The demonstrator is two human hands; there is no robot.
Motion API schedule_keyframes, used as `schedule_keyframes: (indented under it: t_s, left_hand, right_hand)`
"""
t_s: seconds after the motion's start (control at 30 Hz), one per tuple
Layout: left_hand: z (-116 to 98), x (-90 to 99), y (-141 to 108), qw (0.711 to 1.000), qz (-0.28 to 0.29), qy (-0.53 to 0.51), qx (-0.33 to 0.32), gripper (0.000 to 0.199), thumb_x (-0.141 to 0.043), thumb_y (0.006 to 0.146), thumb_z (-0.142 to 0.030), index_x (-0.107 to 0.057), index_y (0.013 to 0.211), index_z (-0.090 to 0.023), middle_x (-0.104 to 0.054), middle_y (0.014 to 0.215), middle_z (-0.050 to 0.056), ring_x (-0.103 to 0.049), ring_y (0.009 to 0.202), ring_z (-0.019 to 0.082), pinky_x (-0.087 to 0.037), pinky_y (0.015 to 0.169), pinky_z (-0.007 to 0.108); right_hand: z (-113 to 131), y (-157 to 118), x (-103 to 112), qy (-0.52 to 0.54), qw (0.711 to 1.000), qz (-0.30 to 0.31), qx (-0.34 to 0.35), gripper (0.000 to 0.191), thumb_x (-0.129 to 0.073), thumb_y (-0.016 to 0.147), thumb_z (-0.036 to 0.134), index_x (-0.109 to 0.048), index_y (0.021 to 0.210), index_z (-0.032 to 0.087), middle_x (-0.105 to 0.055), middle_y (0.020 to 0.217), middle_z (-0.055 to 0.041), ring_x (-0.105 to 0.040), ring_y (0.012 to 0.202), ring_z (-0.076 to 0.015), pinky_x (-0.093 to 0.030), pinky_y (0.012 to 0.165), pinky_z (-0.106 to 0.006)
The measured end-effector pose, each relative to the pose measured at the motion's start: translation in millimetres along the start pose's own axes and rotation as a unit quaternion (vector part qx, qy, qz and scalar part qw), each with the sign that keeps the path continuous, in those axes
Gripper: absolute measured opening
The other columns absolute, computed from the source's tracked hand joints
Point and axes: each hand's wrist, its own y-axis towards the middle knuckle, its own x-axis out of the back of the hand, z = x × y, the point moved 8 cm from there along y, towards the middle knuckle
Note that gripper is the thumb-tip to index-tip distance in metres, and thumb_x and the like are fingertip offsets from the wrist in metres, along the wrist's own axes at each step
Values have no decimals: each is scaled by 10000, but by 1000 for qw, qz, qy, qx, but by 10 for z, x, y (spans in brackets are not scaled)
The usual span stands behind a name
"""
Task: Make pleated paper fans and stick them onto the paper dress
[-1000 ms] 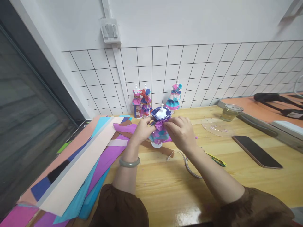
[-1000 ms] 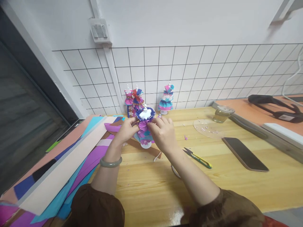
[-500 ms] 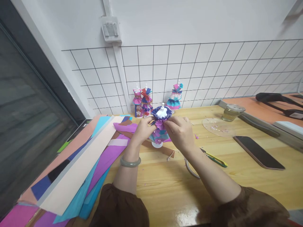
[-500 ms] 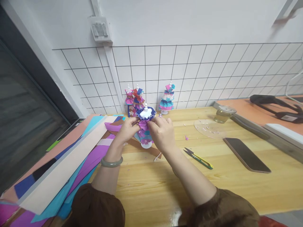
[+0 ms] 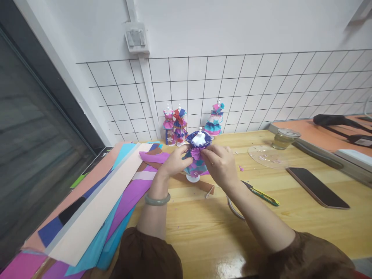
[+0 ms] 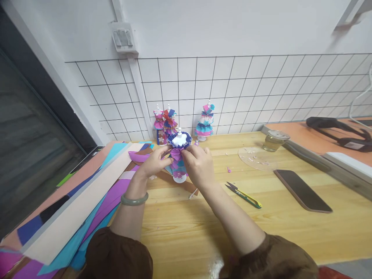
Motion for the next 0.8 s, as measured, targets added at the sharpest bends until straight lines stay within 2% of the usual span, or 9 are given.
schedule_keyframes:
  t_s: [0.13,0.33,0.5,0.57,0.63,0.8]
  left_hand:
    - [-28,-8,-32,1000,14,-3,12,417,-575,725,-187,-522,1138,-156,-543,1188,85,-473,1118,213,-373,954,342]
    - [15,22,13,998,-58,23,18,358,-588,739,-310,-556,1057,-148,-606,1065,81,-554,976,199,-448,834,319]
    - [17,30,36,993,-99,58,14,278,-576,744,-293,-586,975,-138,-638,979,69,-579,910,190,-466,761,277]
    - [-10,31,31,991,-108,73,9,247,-576,742,-282,-596,942,-138,-645,952,62,-583,892,185,-465,747,266]
    - [-39,35,25,990,-117,85,5,241,-580,737,-271,-601,937,-137,-649,935,59,-586,868,179,-464,731,259]
    - [-73,33,32,987,-122,102,-1,249,-577,740,-272,-604,944,-132,-653,911,68,-592,838,176,-461,705,255]
  right_hand:
    - [11,-23,-22,11,1000,12,-4,168,-466,852,181,-623,911,190,-639,844,-58,-519,730,-152,-273,639,-296]
    - [-27,-48,-64,62,998,16,-22,196,-460,846,174,-611,970,185,-634,873,-71,-535,799,-178,-323,652,-310]
    - [-121,-73,-95,188,978,19,-88,220,-460,841,183,-625,984,203,-615,854,-73,-549,792,-185,-404,670,-330]
    - [-179,-82,-114,263,955,20,-136,221,-467,837,195,-641,971,204,-609,839,-67,-558,785,-176,-435,679,-326]
    - [-255,-98,-156,339,919,29,-199,201,-499,822,225,-663,936,209,-622,828,-58,-572,785,-172,-458,685,-323]
    - [-451,-229,-307,515,771,35,-374,244,-635,715,310,-671,936,211,-684,894,-45,-617,808,-189,-497,717,-355]
